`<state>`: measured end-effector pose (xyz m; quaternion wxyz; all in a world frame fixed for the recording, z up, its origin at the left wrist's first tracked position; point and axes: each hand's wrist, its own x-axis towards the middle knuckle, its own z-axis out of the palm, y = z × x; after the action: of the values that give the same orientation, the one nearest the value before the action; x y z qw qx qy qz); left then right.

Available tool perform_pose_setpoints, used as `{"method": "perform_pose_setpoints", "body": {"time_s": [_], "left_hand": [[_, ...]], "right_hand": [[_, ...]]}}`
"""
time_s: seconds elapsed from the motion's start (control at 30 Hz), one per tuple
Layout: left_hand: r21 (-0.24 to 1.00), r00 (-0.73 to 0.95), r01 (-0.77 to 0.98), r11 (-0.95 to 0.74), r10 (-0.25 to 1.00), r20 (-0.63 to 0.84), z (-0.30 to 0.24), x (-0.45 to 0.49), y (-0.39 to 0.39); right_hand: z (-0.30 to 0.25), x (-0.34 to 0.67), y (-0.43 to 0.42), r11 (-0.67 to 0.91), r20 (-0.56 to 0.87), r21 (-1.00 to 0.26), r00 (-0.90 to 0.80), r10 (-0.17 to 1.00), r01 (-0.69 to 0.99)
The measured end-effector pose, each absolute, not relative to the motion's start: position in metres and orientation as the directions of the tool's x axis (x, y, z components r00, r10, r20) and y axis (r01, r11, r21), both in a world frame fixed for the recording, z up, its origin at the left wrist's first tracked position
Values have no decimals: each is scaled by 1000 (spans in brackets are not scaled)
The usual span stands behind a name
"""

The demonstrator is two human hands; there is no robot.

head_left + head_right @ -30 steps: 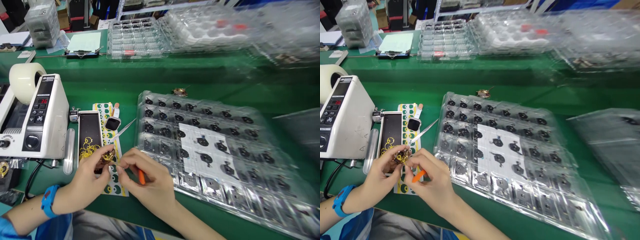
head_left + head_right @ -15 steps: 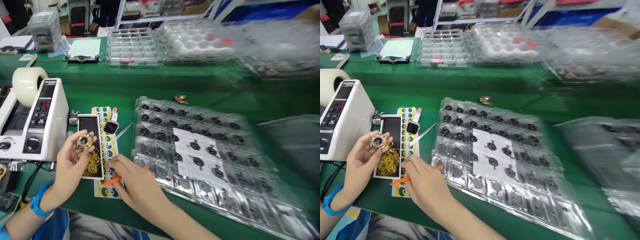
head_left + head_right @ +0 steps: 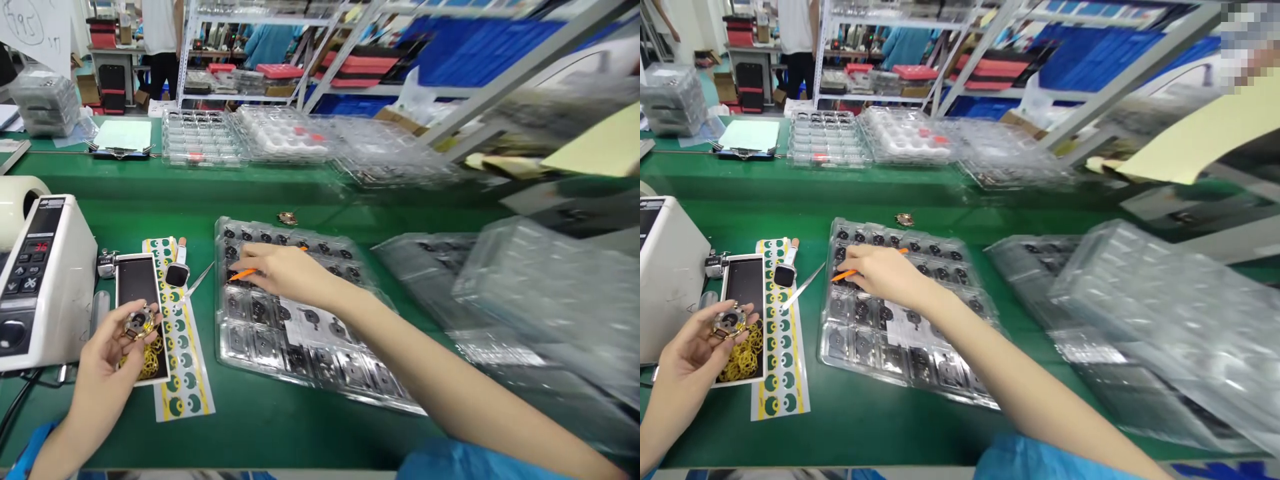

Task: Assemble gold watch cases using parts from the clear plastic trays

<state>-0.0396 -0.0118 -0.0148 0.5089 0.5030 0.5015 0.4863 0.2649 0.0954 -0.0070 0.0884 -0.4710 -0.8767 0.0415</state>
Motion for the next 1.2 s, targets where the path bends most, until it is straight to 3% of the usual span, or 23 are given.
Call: {"method": "perform_pose_setpoints", "body": {"time_s": [0.23, 0.43, 0.5, 0.57, 0.63, 0.77, 0.83, 0.9, 0.97, 1.03, 1.1, 1.2], "left_hand": [[998, 98, -14, 55, 994, -53, -9, -35, -11], [992, 255, -52, 116, 962, -100, -10, -32, -13], [993, 300, -13, 118, 948, -108, -7, -31, -13], [996, 323, 28, 88, 942, -92, -5, -29, -13], [997, 325, 70, 36, 944, -56, -4, -29, -12], [992, 289, 120, 50, 954, -83, 0, -28, -9], [988, 279, 71, 139, 948, -153, 3, -28, -7], [972, 295, 18, 233, 928, -228, 6, -28, -5], [952, 323, -17, 306, 903, -284, 8, -28, -3], [934, 350, -39, 354, 881, -319, 9, -29, -3], [925, 374, -52, 377, 866, -332, 8, -29, -3], [905, 404, -94, 414, 847, -346, 7, -29, -5]], "right_hand": [[-17, 253, 99, 540, 47, -270, -549, 834, 797], [-2, 230, 75, 447, 132, -507, -446, 885, 737], [4, 207, 53, 400, 118, -671, -444, 889, 624], [8, 182, 30, 203, 28, -911, -438, 899, 360], [9, 162, 10, 31, -49, -985, -439, 897, 172], [6, 145, -4, -22, -62, -994, -403, 913, 104], [4, 149, -2, 103, 53, -987, -358, 932, 120], [3, 156, 2, 336, 270, -929, -333, 904, 158], [1, 162, 6, 585, 486, -785, -384, 785, 201], [-3, 166, 9, 741, 589, -625, -475, 654, 246], [-6, 166, 8, 801, 622, -523, -511, 593, 292], [-8, 167, 1, 797, 649, -505, -462, 604, 332]]}}
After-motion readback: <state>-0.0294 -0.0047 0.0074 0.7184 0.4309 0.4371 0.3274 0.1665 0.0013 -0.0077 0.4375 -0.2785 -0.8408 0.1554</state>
